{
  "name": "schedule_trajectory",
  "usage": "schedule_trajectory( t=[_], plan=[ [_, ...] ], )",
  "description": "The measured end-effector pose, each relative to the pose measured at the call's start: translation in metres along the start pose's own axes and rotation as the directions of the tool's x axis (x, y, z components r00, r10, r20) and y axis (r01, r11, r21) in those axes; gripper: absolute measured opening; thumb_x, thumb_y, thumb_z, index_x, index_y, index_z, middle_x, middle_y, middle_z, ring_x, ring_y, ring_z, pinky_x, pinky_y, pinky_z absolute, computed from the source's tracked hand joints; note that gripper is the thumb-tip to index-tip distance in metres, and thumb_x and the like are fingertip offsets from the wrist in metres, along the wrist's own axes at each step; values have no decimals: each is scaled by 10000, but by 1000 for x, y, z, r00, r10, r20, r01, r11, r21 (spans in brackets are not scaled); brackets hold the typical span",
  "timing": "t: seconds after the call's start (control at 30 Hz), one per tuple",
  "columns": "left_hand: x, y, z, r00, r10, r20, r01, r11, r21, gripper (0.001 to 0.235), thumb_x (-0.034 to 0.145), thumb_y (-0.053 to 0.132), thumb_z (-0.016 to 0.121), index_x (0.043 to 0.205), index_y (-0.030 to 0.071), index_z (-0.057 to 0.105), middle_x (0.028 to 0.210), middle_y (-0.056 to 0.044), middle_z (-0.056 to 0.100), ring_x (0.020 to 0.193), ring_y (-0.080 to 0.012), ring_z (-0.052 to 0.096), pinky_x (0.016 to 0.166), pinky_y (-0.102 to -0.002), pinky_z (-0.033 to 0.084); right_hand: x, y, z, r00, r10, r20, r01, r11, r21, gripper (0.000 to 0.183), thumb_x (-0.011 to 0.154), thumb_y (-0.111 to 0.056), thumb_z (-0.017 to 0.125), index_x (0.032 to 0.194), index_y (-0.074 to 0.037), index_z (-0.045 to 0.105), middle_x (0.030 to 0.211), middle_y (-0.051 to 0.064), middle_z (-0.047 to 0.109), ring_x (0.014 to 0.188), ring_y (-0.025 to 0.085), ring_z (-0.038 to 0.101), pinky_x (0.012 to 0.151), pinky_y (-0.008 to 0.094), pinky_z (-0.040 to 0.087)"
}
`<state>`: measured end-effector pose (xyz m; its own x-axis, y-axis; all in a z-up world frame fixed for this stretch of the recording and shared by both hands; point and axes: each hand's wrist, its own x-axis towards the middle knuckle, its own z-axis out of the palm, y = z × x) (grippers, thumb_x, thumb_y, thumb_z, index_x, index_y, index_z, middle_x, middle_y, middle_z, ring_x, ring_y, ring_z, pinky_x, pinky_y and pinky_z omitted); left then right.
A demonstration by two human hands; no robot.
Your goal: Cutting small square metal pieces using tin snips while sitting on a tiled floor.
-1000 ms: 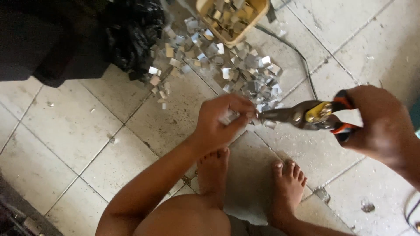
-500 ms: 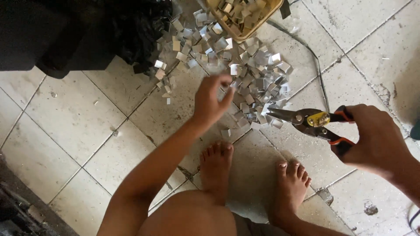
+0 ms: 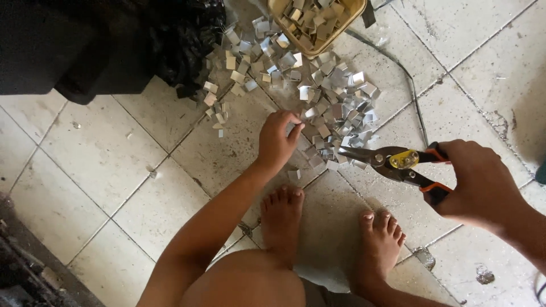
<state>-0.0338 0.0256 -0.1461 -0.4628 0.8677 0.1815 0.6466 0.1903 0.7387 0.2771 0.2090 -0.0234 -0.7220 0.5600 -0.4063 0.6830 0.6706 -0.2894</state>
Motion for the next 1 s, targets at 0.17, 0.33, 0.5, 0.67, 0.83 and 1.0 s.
schedule_trajectory(
  t=[0.17, 0.33, 0.5, 0.67, 0.83, 1.0],
  plan=[
    [3, -22, 8, 996, -86, -35, 89, 992, 87, 374, 850, 175, 809, 1159, 51, 639, 986, -91, 694, 872, -221, 648, 773, -338, 528, 3, -14, -10, 996, 70, 55, -70, 998, 2, 659, 532, -192, 863, 1163, -101, 694, 1011, 86, 739, 920, 269, 688, 813, 376, 541],
    [9, -12, 9, 999, -40, -26, 44, 987, 153, 113, 886, 100, 718, 924, 88, 612, 1132, -111, 670, 1042, -263, 634, 865, -381, 514, -3, -7, -3, 1000, 12, 12, -12, 1000, -23, 702, 522, -229, 854, 1184, -94, 664, 1026, 85, 723, 945, 277, 679, 855, 388, 526],
    [5, 21, -18, 998, -34, -61, 13, 947, -320, 103, 996, 12, 565, 1066, 9, 490, 908, -105, 678, 769, -201, 691, 719, -313, 564, -7, -5, -1, 999, 35, 41, -32, 997, -70, 733, 484, -236, 908, 1159, -90, 661, 982, 86, 724, 899, 251, 672, 834, 366, 507],
    [0, 60, -17, 985, 172, 2, -147, 849, -507, 190, 931, -92, 582, 1004, 82, 605, 914, -66, 644, 756, -161, 596, 685, -273, 551, -8, -4, -3, 987, -109, -119, 112, 993, 25, 749, 499, -194, 872, 1194, -31, 643, 997, 96, 699, 915, 278, 634, 859, 387, 468],
    [-8, 97, -36, 978, 51, 201, 102, 728, -678, 540, 914, -87, 669, 1376, 139, 504, 987, -35, 659, 811, -119, 615, 727, -253, 516, -7, -7, -8, 970, -171, -172, 179, 983, 33, 796, 482, -183, 866, 1222, -29, 617, 1030, 98, 688, 957, 286, 627, 905, 400, 450],
    [-4, 100, -44, 978, 61, 199, 81, 769, -635, 624, 875, -80, 744, 1384, 177, 492, 970, -10, 716, 802, -102, 632, 735, -245, 468, -4, -13, -17, 968, -193, -163, 206, 976, 66, 735, 475, -172, 867, 1160, -42, 635, 1017, 92, 684, 916, 277, 626, 854, 388, 468]
  ],
)
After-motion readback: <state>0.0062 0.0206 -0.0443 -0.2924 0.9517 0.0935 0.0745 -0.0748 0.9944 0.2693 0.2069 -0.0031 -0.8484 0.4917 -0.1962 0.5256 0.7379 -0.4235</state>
